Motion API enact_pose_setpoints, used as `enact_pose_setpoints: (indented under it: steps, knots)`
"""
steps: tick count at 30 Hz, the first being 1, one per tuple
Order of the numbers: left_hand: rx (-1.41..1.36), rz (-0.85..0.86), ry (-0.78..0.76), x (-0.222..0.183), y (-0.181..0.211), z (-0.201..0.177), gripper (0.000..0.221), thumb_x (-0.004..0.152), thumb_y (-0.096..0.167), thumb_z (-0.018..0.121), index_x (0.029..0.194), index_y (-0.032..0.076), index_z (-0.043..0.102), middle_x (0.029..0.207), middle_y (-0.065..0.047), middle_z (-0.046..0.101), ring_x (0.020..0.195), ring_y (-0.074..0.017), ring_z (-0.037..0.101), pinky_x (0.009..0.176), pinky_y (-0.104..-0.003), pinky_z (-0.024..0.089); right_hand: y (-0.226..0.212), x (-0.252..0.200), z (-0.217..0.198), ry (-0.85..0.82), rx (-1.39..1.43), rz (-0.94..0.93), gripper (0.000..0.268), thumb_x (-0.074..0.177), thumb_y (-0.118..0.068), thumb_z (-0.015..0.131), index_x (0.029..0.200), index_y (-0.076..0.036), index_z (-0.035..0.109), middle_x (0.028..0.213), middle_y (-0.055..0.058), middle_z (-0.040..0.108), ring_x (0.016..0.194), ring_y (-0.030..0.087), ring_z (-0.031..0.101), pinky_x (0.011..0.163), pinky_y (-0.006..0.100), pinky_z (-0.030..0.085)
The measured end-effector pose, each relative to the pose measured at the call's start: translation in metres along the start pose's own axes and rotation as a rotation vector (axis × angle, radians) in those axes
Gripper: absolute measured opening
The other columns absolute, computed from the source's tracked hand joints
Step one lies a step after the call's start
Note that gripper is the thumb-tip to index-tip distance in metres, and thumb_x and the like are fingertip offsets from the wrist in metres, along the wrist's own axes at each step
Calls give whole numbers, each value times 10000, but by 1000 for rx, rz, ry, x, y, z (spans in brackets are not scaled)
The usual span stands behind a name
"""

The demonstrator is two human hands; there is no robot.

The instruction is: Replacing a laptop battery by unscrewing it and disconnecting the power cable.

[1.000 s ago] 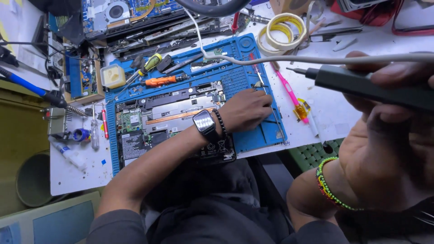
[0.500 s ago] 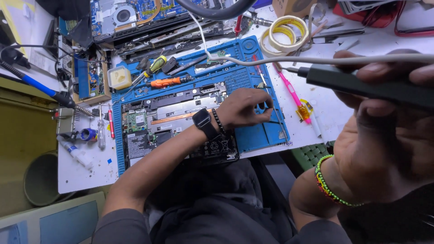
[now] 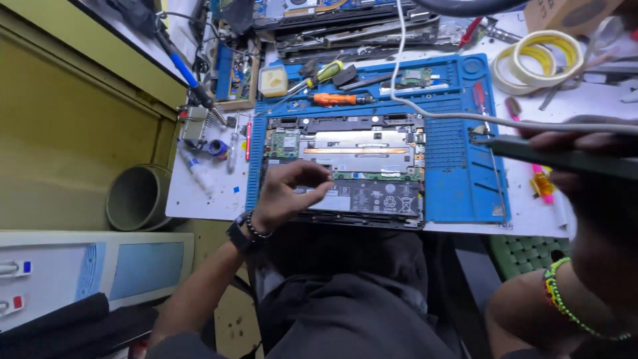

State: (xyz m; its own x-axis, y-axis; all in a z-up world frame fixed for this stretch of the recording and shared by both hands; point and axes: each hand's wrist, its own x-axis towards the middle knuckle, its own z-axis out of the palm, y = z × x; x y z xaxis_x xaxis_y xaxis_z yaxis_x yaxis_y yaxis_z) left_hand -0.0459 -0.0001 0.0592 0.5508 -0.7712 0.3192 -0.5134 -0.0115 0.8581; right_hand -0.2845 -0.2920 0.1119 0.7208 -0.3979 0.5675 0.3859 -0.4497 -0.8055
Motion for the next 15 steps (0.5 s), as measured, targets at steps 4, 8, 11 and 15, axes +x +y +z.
enact_pose_setpoints:
  steps: [4,8,11,15]
  knots:
    - [-22,-175,209,-39,-15,-39,189,852,57,819,1017,35,730,953,-97,778,861,-154,767,787,-229,652,-7,24,29,-199,266,180,284,955,18,586,1225,-46,523,1204,181,641,1331,354,678,1345,554,590]
    - [28,-128,247,-62,-11,-47,177,848,70,826,997,34,736,924,-84,777,829,-141,767,803,-228,658,8,35,47,-392,176,153,257,934,-17,594,1180,-40,520,1164,209,662,1268,418,730,1243,558,610]
    - [135,27,216,-69,-20,-50,177,869,77,820,1020,36,736,934,-79,780,818,-137,758,776,-228,645,3,36,70,-457,178,207,318,859,54,637,1162,21,549,1113,202,693,1190,381,762,1182,505,654]
    - [111,-3,205,-67,-40,-58,208,870,86,814,1040,34,705,956,-87,771,843,-150,757,791,-229,645,5,41,126,-575,510,536,388,932,-68,614,1300,52,589,1045,229,788,1044,374,795,945,473,671]
